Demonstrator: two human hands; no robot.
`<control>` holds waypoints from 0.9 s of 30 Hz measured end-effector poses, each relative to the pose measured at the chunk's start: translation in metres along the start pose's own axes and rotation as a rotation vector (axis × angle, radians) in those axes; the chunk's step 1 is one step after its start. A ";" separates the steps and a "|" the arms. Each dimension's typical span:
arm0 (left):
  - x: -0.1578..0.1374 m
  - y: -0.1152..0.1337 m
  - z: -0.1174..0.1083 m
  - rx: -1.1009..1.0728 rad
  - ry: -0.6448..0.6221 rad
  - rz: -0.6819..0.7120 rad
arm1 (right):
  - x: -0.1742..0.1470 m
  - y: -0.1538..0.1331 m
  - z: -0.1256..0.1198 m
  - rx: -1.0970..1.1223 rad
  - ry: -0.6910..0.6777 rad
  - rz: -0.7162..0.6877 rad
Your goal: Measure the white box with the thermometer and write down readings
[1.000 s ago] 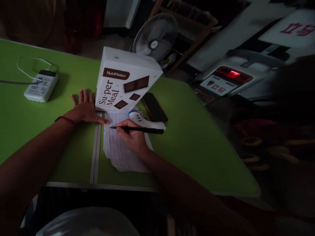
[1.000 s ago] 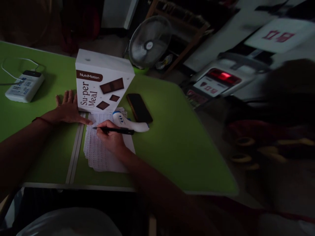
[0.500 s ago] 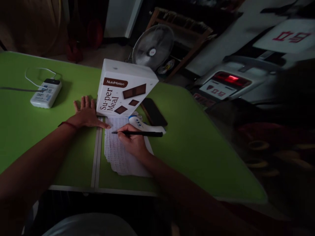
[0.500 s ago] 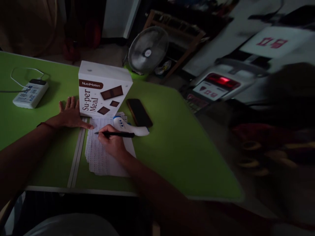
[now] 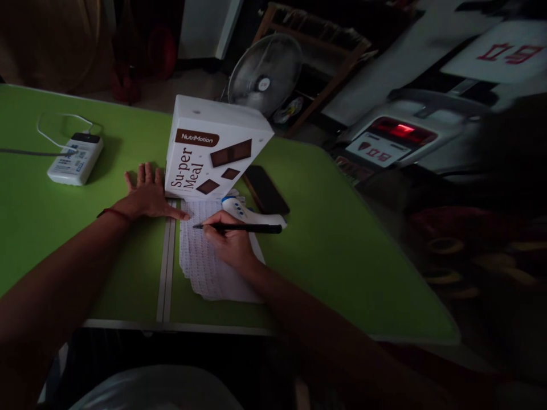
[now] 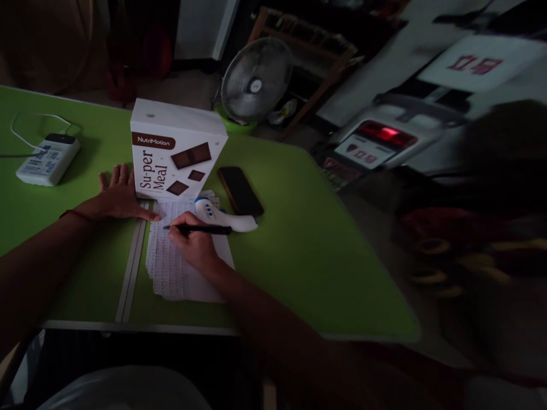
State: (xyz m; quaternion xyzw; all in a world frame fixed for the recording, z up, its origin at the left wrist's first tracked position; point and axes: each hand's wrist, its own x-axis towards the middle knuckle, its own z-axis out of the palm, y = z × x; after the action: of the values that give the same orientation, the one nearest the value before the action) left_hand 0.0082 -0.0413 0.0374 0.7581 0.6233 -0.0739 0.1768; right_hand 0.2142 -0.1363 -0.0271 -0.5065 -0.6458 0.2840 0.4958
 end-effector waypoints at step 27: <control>0.001 0.002 0.000 -0.017 0.000 0.023 | -0.002 -0.007 -0.008 -0.107 0.004 -0.020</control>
State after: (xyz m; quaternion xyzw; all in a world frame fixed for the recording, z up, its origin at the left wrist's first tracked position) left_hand 0.0105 -0.0410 0.0380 0.7636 0.6152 -0.0665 0.1843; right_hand 0.2188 -0.1415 -0.0188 -0.5261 -0.6642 0.2432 0.4722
